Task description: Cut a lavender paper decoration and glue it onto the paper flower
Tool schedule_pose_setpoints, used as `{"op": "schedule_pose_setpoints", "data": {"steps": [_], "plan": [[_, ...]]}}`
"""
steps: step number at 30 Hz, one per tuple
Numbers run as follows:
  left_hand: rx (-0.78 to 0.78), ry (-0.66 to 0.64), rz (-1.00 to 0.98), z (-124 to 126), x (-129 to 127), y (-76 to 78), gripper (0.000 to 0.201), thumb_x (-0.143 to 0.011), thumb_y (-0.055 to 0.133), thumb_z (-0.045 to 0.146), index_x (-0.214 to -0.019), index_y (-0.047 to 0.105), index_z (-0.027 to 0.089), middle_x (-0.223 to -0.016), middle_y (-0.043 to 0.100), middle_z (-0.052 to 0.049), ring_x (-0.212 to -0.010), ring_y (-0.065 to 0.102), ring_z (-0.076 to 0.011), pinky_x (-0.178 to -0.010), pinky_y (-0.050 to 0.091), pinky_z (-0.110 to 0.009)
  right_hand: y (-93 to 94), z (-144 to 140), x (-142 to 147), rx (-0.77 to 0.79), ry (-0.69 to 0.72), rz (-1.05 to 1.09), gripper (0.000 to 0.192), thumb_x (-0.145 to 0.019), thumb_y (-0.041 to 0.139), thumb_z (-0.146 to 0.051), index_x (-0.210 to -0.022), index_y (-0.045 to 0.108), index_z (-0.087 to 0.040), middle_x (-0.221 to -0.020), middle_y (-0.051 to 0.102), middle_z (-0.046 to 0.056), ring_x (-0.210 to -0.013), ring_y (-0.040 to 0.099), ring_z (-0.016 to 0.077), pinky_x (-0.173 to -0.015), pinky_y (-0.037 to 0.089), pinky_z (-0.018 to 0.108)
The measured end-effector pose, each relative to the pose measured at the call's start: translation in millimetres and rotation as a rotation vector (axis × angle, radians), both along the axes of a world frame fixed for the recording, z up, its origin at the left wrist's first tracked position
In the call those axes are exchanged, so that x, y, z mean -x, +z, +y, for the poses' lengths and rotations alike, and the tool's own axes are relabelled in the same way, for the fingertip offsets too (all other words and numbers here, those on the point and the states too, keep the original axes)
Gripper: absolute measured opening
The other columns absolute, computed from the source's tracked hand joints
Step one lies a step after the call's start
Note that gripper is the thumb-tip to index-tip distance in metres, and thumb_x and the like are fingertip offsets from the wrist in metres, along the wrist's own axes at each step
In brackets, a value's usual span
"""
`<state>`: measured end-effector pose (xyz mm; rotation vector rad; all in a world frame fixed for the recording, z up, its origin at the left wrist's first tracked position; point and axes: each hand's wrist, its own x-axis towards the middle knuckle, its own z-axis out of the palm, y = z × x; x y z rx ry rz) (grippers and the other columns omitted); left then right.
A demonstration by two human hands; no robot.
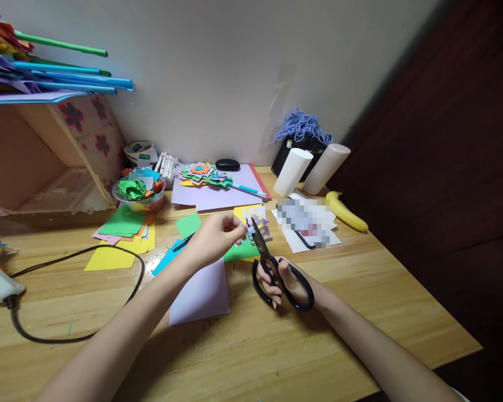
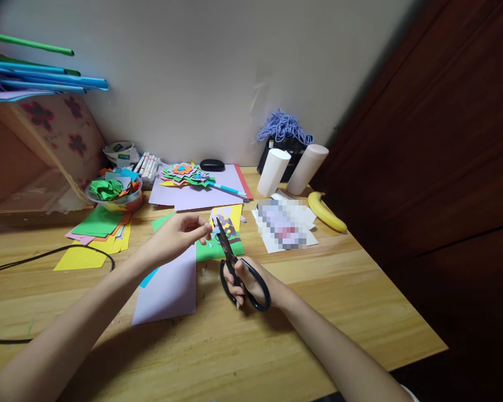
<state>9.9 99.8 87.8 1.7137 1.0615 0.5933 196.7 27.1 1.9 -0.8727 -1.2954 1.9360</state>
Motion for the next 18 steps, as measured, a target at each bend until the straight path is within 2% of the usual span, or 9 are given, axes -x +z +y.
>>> {"op": "schedule_pose_setpoints", "data": {"steps": [7, 10, 14, 18], "plan": [[0.077, -0.059, -0.06, -1.2, -0.5, -2.3, 0.03, -0.075, 0.057, 0.044, -0.074, 0.06, 0.014, -0.073, 0.065, -0.004, -0.067, 0.059, -0.0148, -0.066, 0.044, -0.027, -0.8, -0.6, 1.5, -0.057, -0.006, -0.022, 0.069, -0.058, 0.041, -0.086, -0.066, 0.042, -0.017, -0.045, 0.039, -0.009, -0.034, 0.041, 0.0059, -0.037, 0.042, 0.019], [0.156, -0.008, -0.074, 3.9, 0.9, -2.0, 0.03, -0.08, 0.052, 0.043, -0.073, 0.06, 0.015, -0.071, 0.065, -0.004, -0.066, 0.058, -0.0134, -0.066, 0.044, -0.026, -3.1, -1.1, -0.1, -0.06, -0.014, -0.009, 0.069, -0.058, 0.041, -0.086, -0.067, 0.042, -0.017, -0.046, 0.039, -0.009, -0.034, 0.042, 0.0063, -0.037, 0.042, 0.02], [0.291, 0.056, -0.166, 10.3, 4.3, -1.5, 0.034, -0.082, 0.049, 0.046, -0.08, 0.063, 0.014, -0.076, 0.066, -0.005, -0.071, 0.059, -0.013, -0.066, 0.043, -0.024, -2.5, -1.9, -2.5, -0.035, 0.058, 0.001, 0.071, -0.056, 0.04, -0.087, -0.068, 0.042, -0.017, -0.046, 0.038, -0.009, -0.035, 0.041, 0.0063, -0.037, 0.045, 0.021], [0.213, 0.021, -0.241, 9.8, 4.8, -1.2, 0.03, -0.076, 0.058, 0.045, -0.07, 0.061, 0.016, -0.074, 0.064, -0.003, -0.074, 0.058, -0.0132, -0.074, 0.044, -0.025, -0.4, -3.7, -3.2, -0.019, 0.102, -0.003, 0.072, -0.055, 0.04, -0.087, -0.068, 0.042, -0.017, -0.046, 0.039, -0.008, -0.035, 0.041, 0.0059, -0.038, 0.045, 0.021]]}}
